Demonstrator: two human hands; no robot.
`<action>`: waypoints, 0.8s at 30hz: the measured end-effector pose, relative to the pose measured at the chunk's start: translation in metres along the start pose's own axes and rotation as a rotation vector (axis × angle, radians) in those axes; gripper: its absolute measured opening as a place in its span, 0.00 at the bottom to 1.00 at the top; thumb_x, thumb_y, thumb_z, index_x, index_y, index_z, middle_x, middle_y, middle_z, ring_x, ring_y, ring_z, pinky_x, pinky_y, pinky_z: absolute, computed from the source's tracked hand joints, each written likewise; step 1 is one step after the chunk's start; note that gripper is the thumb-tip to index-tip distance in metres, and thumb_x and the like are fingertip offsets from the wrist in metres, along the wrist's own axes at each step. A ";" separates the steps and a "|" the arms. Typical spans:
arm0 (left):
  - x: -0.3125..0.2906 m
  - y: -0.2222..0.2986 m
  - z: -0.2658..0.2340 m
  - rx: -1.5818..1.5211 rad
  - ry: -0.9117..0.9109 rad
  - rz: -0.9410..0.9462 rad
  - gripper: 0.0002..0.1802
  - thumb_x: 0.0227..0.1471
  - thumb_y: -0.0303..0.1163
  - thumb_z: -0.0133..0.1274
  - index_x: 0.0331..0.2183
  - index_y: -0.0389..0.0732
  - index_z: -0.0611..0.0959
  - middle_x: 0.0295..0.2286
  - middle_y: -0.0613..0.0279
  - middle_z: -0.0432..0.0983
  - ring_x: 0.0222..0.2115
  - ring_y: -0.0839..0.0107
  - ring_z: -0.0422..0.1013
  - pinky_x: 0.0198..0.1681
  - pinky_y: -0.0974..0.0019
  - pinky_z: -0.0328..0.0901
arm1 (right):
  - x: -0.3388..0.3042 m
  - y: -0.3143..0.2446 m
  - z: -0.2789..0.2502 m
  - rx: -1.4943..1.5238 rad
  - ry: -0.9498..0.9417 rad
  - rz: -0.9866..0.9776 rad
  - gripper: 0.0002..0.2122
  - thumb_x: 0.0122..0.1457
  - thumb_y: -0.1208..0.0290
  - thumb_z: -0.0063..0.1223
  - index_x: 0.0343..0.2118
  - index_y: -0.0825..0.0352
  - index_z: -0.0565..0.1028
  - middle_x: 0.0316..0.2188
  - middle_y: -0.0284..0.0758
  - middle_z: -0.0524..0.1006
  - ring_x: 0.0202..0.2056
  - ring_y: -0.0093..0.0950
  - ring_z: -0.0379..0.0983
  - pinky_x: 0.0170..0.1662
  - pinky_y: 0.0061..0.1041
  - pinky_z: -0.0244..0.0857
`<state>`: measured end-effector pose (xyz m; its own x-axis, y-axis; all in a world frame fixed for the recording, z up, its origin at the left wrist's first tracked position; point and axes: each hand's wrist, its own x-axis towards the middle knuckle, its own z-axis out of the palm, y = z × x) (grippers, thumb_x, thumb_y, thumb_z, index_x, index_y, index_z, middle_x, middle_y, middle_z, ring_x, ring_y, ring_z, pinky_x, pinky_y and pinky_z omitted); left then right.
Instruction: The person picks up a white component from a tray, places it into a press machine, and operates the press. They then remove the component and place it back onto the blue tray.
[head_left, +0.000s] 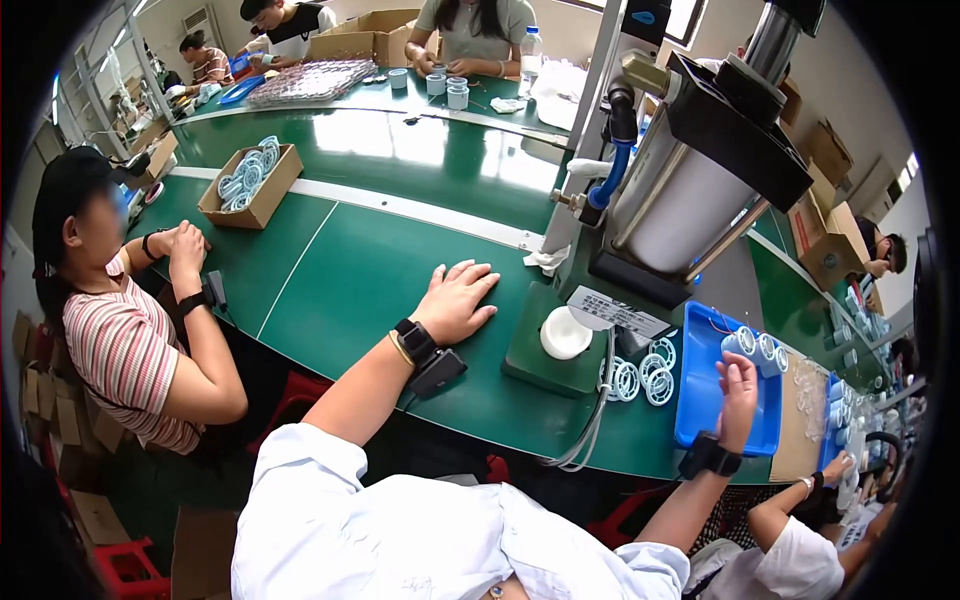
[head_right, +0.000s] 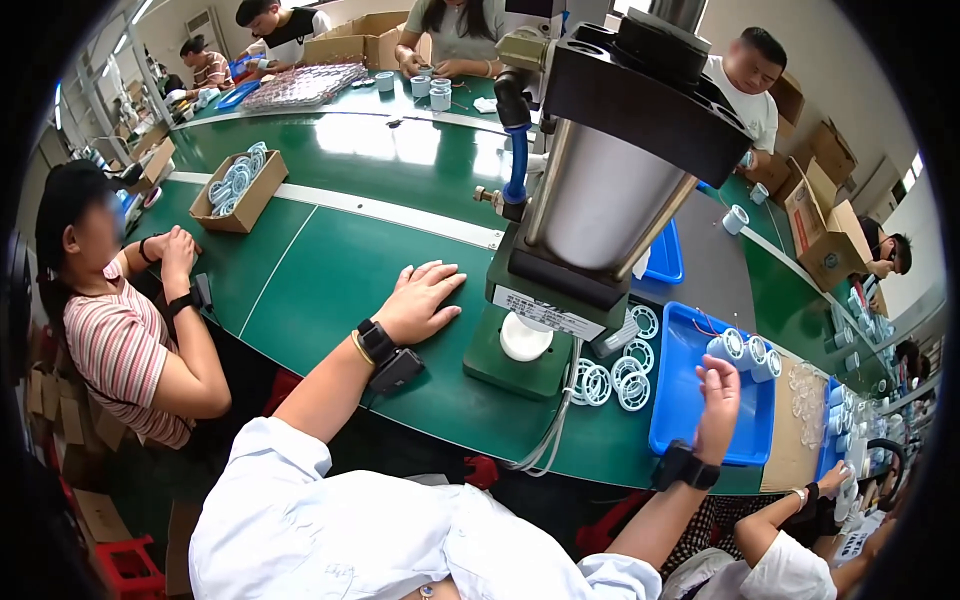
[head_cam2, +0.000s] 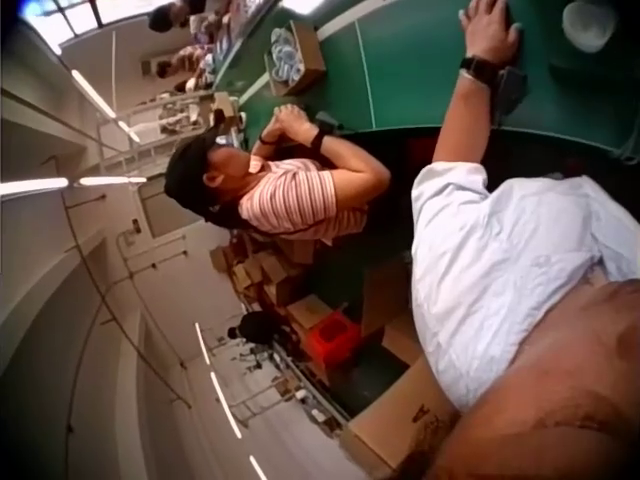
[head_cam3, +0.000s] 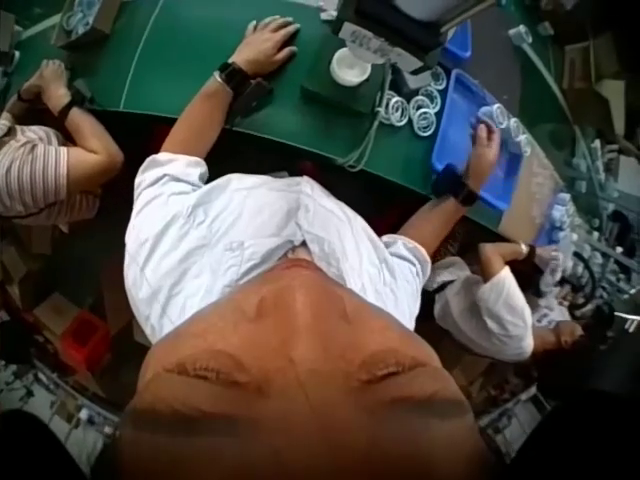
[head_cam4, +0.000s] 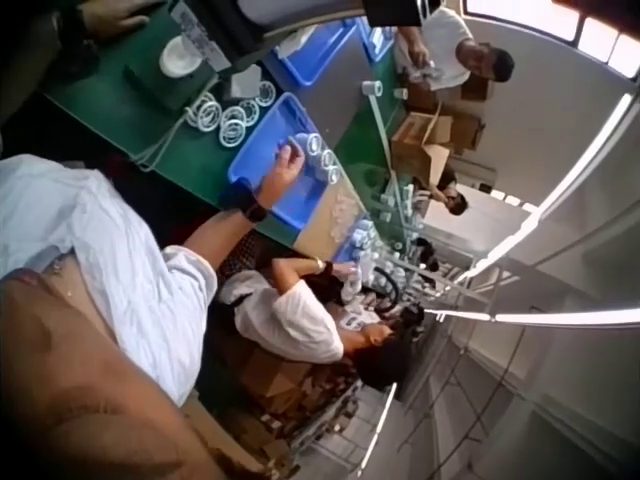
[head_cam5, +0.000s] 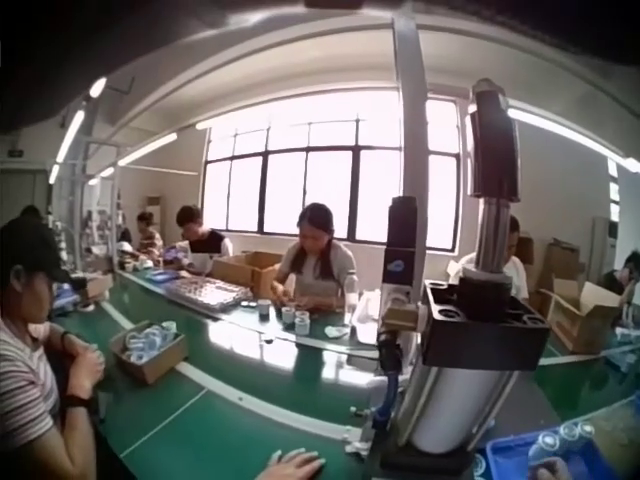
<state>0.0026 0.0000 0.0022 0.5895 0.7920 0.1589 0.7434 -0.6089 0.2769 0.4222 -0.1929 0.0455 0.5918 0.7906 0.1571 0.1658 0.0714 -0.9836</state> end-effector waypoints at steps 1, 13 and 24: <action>0.003 0.002 0.001 0.008 -0.004 0.005 0.29 0.56 0.44 0.46 0.57 0.44 0.66 0.57 0.58 0.58 0.60 0.58 0.51 0.60 0.40 0.45 | -0.011 0.000 0.016 -0.053 -0.073 -0.043 0.07 0.62 0.71 0.46 0.40 0.67 0.73 0.39 0.32 0.75 0.37 0.19 0.68 0.43 0.17 0.60; 0.019 0.008 0.014 -0.007 0.001 0.068 0.28 0.57 0.41 0.45 0.57 0.43 0.65 0.58 0.58 0.57 0.61 0.58 0.50 0.61 0.41 0.45 | -0.034 0.013 0.056 -0.271 -0.245 -0.074 0.04 0.60 0.76 0.44 0.31 0.69 0.71 0.35 0.34 0.77 0.33 0.16 0.66 0.39 0.15 0.61; 0.011 0.008 0.008 -0.072 -0.045 0.101 0.28 0.57 0.41 0.45 0.57 0.42 0.65 0.58 0.57 0.57 0.61 0.58 0.49 0.62 0.41 0.44 | -0.034 0.017 0.048 -0.106 -0.241 -0.036 0.04 0.59 0.77 0.44 0.31 0.69 0.70 0.37 0.37 0.77 0.37 0.19 0.69 0.44 0.18 0.61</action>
<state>0.0177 0.0031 -0.0019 0.6749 0.7232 0.1467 0.6562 -0.6791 0.3291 0.3671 -0.1899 0.0193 0.3815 0.9114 0.1542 0.2727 0.0484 -0.9609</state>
